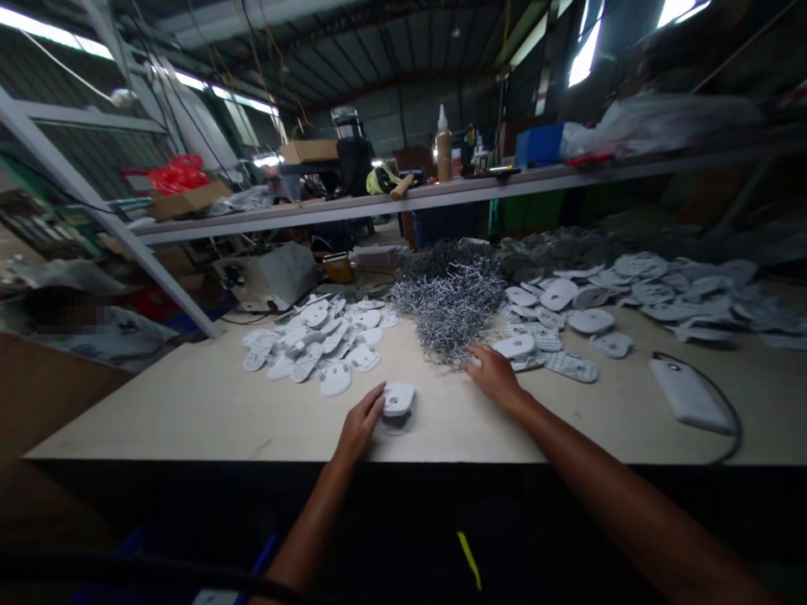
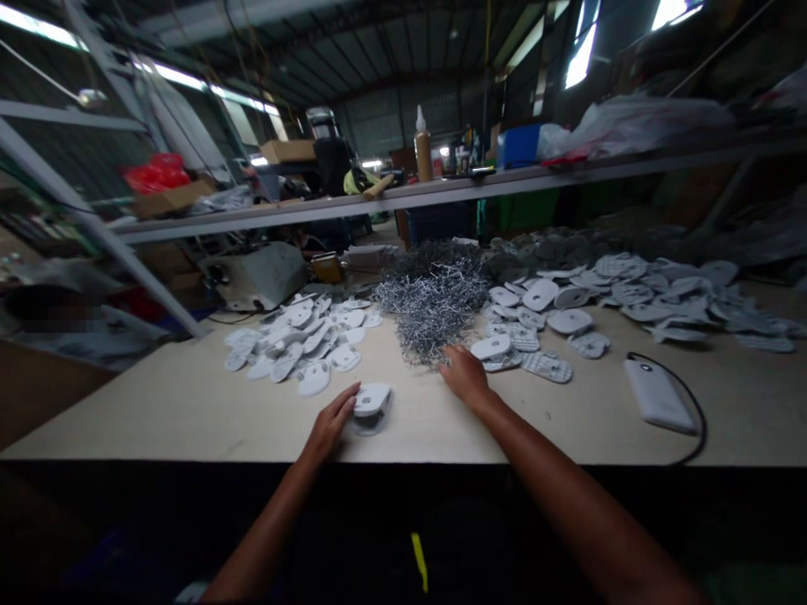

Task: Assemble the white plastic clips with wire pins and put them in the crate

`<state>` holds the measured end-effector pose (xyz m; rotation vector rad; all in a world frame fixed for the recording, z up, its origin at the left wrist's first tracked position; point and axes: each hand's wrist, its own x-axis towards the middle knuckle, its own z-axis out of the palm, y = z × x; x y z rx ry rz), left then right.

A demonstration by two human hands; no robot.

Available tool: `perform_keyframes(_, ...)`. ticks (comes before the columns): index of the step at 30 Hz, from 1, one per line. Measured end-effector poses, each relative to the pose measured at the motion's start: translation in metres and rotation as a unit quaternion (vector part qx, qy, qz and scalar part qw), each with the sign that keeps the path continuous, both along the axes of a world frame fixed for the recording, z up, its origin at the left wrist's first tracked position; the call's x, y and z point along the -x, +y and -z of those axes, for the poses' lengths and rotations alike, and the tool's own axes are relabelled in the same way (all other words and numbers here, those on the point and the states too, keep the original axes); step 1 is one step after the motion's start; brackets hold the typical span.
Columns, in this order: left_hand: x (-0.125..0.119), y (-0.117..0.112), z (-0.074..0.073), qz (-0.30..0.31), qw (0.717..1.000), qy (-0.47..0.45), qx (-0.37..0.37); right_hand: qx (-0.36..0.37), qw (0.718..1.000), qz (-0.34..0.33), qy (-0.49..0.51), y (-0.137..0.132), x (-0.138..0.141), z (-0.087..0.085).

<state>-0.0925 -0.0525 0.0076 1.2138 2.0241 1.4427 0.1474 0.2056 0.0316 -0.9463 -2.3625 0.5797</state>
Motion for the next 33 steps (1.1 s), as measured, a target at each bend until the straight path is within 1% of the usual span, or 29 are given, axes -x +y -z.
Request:
perform_keyframes(3,0.003,0.001,0.004,-0.002,1.000,-0.004,-0.013,0.021,0.999,0.033,-0.029,0.002,0.014,0.004)
perform_keyframes(5,0.005,0.001,0.007,-0.022,0.998,-0.053,-0.032,0.033,0.998,0.033,-0.044,-0.003,0.030,0.005)
perform_keyframes(8,0.008,0.004,0.010,-0.062,0.988,-0.131,-0.054,0.042,0.998,0.004,-0.054,-0.016,0.055,0.001)
perform_keyframes(10,0.009,0.005,0.011,-0.072,0.986,-0.138,-0.058,0.041,0.997,-0.023,-0.061,-0.022,0.066,-0.005)
perform_keyframes(12,0.008,0.004,0.011,-0.074,0.987,-0.133,-0.060,0.032,0.996,-0.049,-0.072,-0.024,0.067,-0.011)
perform_keyframes(14,0.008,0.000,0.010,-0.078,0.986,-0.130,-0.064,0.014,0.995,-0.060,-0.084,-0.020,0.057,-0.016)
perform_keyframes(16,0.008,-0.007,0.011,-0.083,0.986,-0.126,-0.067,-0.008,0.994,-0.047,-0.102,-0.010,0.035,-0.020)
perform_keyframes(21,0.009,-0.022,0.017,-0.095,0.986,-0.109,-0.076,-0.037,0.980,0.046,-0.192,0.024,-0.037,-0.018)
perform_keyframes(23,0.009,-0.023,0.019,-0.095,0.988,-0.099,-0.076,-0.041,0.972,0.072,-0.219,0.036,-0.056,-0.016)
perform_keyframes(24,0.009,-0.023,0.020,-0.094,0.988,-0.093,-0.074,-0.041,0.969,0.083,-0.227,0.041,-0.061,-0.015)
perform_keyframes(27,0.010,-0.022,0.020,-0.086,0.992,-0.071,-0.059,-0.030,0.966,0.104,-0.233,0.050,-0.061,-0.016)
perform_keyframes(33,0.007,-0.026,0.012,-0.068,0.997,-0.026,-0.027,0.001,0.982,0.086,-0.170,0.056,-0.027,-0.015)
